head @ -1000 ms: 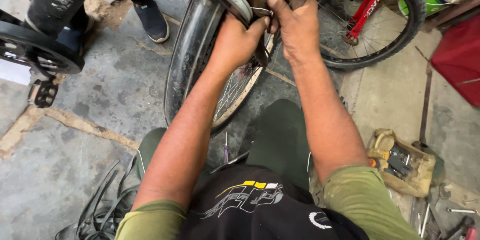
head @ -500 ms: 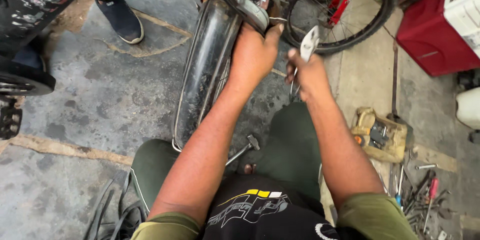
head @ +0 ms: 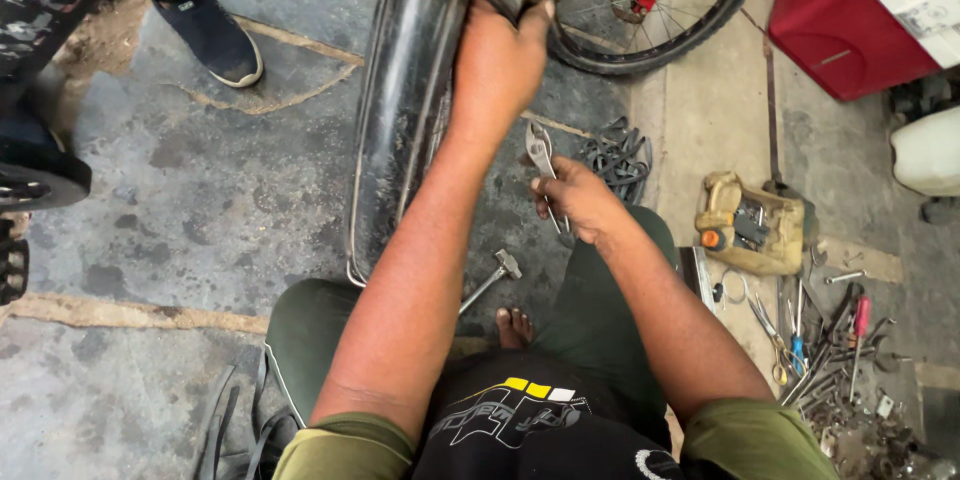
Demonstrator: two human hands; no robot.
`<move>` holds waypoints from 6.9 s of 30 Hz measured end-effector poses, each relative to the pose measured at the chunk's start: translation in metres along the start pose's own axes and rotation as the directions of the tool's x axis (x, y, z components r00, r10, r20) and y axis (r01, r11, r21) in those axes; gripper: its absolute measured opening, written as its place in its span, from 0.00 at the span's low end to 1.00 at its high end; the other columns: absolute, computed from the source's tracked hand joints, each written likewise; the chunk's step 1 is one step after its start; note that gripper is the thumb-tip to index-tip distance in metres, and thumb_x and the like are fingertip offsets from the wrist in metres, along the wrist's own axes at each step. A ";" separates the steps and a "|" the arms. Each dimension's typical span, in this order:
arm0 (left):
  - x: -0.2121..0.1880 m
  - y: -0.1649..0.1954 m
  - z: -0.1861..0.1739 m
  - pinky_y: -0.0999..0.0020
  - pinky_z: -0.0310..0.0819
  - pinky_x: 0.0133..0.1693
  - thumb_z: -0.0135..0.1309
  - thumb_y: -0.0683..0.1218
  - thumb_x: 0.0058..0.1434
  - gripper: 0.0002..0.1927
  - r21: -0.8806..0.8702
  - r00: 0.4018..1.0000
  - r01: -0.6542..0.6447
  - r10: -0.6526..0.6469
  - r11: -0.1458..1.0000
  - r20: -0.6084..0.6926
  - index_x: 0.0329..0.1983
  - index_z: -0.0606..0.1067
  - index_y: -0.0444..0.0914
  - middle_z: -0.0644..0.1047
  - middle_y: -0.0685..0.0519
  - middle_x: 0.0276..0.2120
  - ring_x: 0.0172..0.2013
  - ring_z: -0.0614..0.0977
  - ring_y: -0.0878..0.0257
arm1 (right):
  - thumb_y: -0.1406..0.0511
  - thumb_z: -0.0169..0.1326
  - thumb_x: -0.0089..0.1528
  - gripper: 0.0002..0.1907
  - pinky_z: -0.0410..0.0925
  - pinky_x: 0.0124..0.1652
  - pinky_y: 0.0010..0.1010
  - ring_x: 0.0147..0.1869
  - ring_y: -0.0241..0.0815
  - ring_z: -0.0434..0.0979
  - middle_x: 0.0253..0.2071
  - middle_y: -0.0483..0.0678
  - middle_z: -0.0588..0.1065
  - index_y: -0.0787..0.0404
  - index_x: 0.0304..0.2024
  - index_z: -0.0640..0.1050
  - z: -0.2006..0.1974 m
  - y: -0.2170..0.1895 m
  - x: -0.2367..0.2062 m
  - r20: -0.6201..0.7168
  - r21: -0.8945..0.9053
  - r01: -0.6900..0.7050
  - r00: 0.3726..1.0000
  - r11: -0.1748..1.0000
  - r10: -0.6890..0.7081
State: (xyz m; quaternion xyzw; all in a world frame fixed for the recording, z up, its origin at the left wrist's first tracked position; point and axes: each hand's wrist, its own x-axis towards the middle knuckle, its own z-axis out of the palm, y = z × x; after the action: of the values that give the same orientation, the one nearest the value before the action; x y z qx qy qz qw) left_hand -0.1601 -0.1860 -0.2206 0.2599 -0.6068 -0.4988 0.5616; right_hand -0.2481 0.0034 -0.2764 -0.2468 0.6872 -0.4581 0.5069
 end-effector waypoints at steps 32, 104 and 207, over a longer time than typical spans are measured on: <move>0.003 0.059 0.017 0.66 0.74 0.30 0.65 0.42 0.54 0.08 -0.088 0.947 0.259 -0.271 0.962 -0.171 0.31 0.78 0.35 0.80 0.53 0.26 0.26 0.80 0.63 | 0.70 0.51 0.64 0.25 0.59 0.46 0.45 0.50 0.54 0.64 0.41 0.55 0.66 0.51 0.65 0.76 -0.049 -0.197 -0.037 0.526 -0.850 0.107 0.131 -0.515 -0.841; -0.002 0.063 0.008 0.68 0.76 0.35 0.66 0.43 0.55 0.07 0.004 0.990 0.110 -0.109 0.994 -0.088 0.34 0.81 0.36 0.82 0.55 0.28 0.29 0.81 0.66 | 0.63 0.55 0.63 0.13 0.61 0.26 0.27 0.22 0.31 0.67 0.20 0.42 0.73 0.58 0.48 0.83 -0.074 0.095 0.012 0.343 -0.567 0.128 0.935 0.814 0.092; 0.025 0.027 0.054 0.64 0.76 0.50 0.60 0.39 0.59 0.12 -0.007 0.929 -0.108 0.099 0.994 -0.357 0.45 0.76 0.29 0.83 0.46 0.41 0.43 0.85 0.58 | 0.64 0.56 0.60 0.08 0.67 0.31 0.38 0.39 0.48 0.73 0.34 0.49 0.70 0.58 0.31 0.71 -0.074 -0.232 -0.002 0.573 -0.819 0.105 0.198 -0.564 -0.795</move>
State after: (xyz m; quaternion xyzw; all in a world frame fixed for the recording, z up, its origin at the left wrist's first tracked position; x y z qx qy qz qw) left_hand -0.2106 -0.1813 -0.1789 0.3062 -0.5012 -0.4211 0.6912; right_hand -0.3449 -0.0732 -0.0662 -0.7146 0.5618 -0.0752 -0.4100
